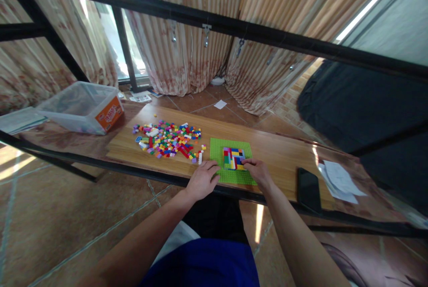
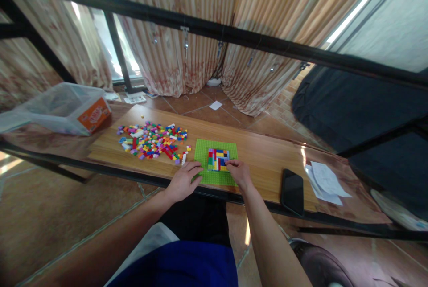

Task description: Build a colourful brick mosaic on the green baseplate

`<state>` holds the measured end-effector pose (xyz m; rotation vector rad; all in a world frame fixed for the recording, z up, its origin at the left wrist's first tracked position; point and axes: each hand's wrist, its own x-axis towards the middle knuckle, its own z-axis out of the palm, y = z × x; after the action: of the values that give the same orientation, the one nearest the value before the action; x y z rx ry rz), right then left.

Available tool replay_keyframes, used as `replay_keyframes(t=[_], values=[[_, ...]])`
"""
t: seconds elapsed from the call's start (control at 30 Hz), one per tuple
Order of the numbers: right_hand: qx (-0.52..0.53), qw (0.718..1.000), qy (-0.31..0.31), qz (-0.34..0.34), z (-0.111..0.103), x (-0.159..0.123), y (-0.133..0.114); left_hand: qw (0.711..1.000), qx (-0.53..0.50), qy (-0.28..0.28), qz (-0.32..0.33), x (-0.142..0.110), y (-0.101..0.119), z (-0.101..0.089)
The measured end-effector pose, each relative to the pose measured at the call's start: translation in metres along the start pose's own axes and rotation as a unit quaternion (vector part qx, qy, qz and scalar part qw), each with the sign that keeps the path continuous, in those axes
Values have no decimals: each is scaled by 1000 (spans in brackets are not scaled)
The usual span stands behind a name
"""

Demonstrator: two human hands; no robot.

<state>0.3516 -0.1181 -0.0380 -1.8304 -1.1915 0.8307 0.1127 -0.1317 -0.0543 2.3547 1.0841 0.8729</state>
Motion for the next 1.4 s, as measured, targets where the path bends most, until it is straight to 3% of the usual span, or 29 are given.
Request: replay_keyframes(t=[1.4], values=[[27, 1000, -15, 0, -2, -1, 6, 1000, 17, 9, 9, -1, -1, 3]])
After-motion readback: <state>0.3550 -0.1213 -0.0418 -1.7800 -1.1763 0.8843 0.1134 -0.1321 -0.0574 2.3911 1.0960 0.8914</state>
